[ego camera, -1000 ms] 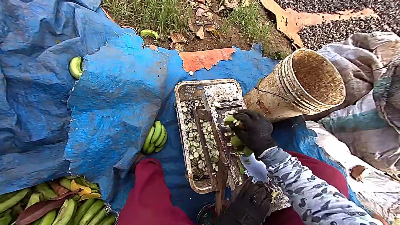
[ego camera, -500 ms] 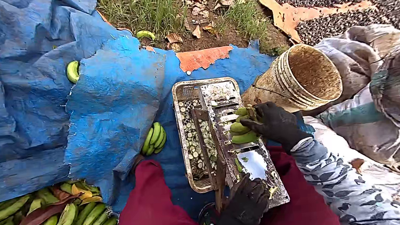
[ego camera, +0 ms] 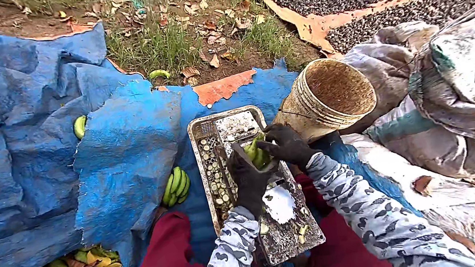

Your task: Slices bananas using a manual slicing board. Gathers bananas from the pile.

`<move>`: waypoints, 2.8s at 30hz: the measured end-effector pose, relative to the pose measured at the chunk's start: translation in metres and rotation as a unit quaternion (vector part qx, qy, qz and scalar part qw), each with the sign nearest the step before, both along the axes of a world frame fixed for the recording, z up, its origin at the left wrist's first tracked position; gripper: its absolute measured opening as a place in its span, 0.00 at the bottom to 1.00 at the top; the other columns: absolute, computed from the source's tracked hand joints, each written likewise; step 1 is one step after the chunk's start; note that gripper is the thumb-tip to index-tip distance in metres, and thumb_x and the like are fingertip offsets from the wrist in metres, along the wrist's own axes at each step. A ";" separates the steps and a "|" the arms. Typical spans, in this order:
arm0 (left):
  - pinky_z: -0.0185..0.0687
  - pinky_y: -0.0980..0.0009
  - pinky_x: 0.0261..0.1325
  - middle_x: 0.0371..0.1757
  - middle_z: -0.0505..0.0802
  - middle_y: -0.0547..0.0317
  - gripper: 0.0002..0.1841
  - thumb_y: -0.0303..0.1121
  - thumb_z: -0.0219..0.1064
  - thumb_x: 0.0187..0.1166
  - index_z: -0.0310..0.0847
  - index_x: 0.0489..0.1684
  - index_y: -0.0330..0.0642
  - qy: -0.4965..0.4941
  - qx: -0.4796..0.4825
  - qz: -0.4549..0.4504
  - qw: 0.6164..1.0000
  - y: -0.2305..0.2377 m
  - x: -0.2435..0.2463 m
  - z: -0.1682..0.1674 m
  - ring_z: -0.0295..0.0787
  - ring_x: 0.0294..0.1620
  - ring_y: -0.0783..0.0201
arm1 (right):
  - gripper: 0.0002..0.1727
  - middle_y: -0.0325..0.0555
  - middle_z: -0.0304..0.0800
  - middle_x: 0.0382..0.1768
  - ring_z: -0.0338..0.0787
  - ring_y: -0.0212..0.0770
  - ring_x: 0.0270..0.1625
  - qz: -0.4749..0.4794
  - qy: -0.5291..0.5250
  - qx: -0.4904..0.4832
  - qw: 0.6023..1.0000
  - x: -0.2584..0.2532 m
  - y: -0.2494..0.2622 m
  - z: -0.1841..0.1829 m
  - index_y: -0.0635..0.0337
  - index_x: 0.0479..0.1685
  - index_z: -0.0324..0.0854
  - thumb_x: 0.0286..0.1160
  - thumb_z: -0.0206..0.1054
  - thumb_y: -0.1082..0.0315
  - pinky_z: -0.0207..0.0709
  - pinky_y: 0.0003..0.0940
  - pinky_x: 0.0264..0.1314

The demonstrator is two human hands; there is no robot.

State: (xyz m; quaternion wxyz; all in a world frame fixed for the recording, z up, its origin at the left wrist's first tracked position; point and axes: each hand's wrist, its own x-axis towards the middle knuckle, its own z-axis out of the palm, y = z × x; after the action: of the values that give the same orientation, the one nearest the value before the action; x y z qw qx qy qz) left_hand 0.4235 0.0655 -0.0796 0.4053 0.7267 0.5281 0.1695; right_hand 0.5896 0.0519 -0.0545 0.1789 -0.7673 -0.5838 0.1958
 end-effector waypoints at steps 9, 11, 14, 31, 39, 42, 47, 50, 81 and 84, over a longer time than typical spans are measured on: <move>0.54 0.49 0.90 0.85 0.67 0.29 0.59 0.50 0.85 0.56 0.54 0.90 0.33 0.058 0.051 -0.069 0.995 0.011 -0.005 -0.018 0.60 0.88 0.36 | 0.54 0.54 0.91 0.56 0.93 0.49 0.47 -0.112 0.223 0.035 0.968 -0.011 -0.021 -0.004 0.51 0.92 0.57 0.63 0.83 0.48 0.86 0.54 0.55; 0.59 0.50 0.87 0.85 0.69 0.31 0.58 0.47 0.87 0.53 0.57 0.89 0.35 0.018 0.027 -0.096 0.995 0.010 -0.008 -0.018 0.64 0.86 0.40 | 0.49 0.51 0.90 0.64 0.89 0.50 0.64 -0.091 0.159 0.070 0.981 0.000 -0.027 -0.014 0.52 0.85 0.70 0.60 0.82 0.43 0.79 0.57 0.72; 0.69 0.57 0.83 0.82 0.73 0.36 0.57 0.39 0.89 0.49 0.60 0.87 0.36 -0.087 -0.044 -0.141 0.985 0.009 -0.010 -0.014 0.72 0.81 0.49 | 0.46 0.50 0.69 0.85 0.72 0.45 0.84 -0.067 0.317 0.116 0.939 -0.002 -0.032 -0.025 0.52 0.87 0.67 0.62 0.81 0.56 0.70 0.46 0.85; 0.62 0.51 0.85 0.88 0.64 0.31 0.49 0.34 0.79 0.68 0.52 0.90 0.29 0.228 0.006 -0.266 0.936 0.023 -0.009 0.039 0.64 0.87 0.39 | 0.21 0.59 0.93 0.59 0.91 0.58 0.64 -0.113 0.054 0.059 0.990 -0.056 -0.021 -0.009 0.63 0.67 0.85 0.87 0.60 0.59 0.81 0.57 0.68; 0.51 0.59 0.92 0.93 0.57 0.40 0.53 0.34 0.78 0.69 0.44 0.95 0.39 -0.009 -0.117 -0.255 0.960 0.000 -0.062 0.026 0.53 0.93 0.52 | 0.28 0.54 0.92 0.57 0.93 0.46 0.54 -0.131 0.101 0.213 0.963 -0.070 -0.061 -0.029 0.61 0.69 0.85 0.82 0.66 0.49 0.88 0.45 0.59; 0.51 0.61 0.92 0.92 0.58 0.39 0.53 0.27 0.78 0.66 0.45 0.94 0.37 -0.039 -0.131 -0.257 0.957 0.007 -0.065 0.022 0.54 0.93 0.53 | 0.58 0.68 0.75 0.79 0.82 0.53 0.77 -0.113 0.126 0.259 0.951 -0.078 -0.071 -0.035 0.70 0.86 0.64 0.60 0.79 0.36 0.79 0.45 0.78; 0.58 0.57 0.88 0.88 0.66 0.37 0.53 0.28 0.81 0.64 0.49 0.93 0.34 0.017 -0.122 -0.247 0.961 0.010 -0.069 0.027 0.63 0.88 0.49 | 0.28 0.58 0.86 0.71 0.87 0.60 0.70 -0.026 -0.049 0.236 0.970 -0.089 -0.073 -0.033 0.51 0.63 0.91 0.78 0.64 0.41 0.81 0.60 0.68; 0.61 0.54 0.87 0.86 0.69 0.35 0.56 0.26 0.83 0.59 0.46 0.92 0.31 0.053 -0.108 -0.251 0.961 0.003 -0.071 0.027 0.67 0.86 0.46 | 0.30 0.53 0.82 0.77 0.82 0.65 0.77 0.075 -0.121 0.148 0.979 -0.091 -0.088 -0.018 0.45 0.76 0.83 0.81 0.59 0.41 0.77 0.68 0.69; 0.84 0.71 0.66 0.68 0.89 0.53 0.29 0.30 0.72 0.78 0.72 0.80 0.39 -0.299 -0.057 0.147 0.941 0.051 -0.185 -0.002 0.88 0.62 0.71 | 0.38 0.68 0.84 0.65 0.91 0.70 0.53 -0.019 -0.204 -0.088 0.975 -0.087 -0.052 0.000 0.43 0.80 0.79 0.73 0.67 0.33 0.83 0.69 0.45; 0.86 0.72 0.64 0.69 0.88 0.52 0.29 0.29 0.71 0.79 0.71 0.81 0.39 -0.333 -0.057 0.140 0.931 0.049 -0.189 0.004 0.89 0.62 0.71 | 0.35 0.67 0.91 0.52 0.94 0.67 0.40 0.024 -0.223 0.049 0.973 -0.103 -0.116 -0.003 0.51 0.70 0.87 0.69 0.68 0.37 0.84 0.62 0.31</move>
State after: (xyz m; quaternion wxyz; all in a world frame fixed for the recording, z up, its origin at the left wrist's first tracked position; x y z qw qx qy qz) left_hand 0.2346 0.1144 -0.0758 0.5707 0.5229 0.4682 0.4262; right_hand 0.4870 -0.0639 -0.0574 0.0767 -0.7674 -0.6366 -0.0051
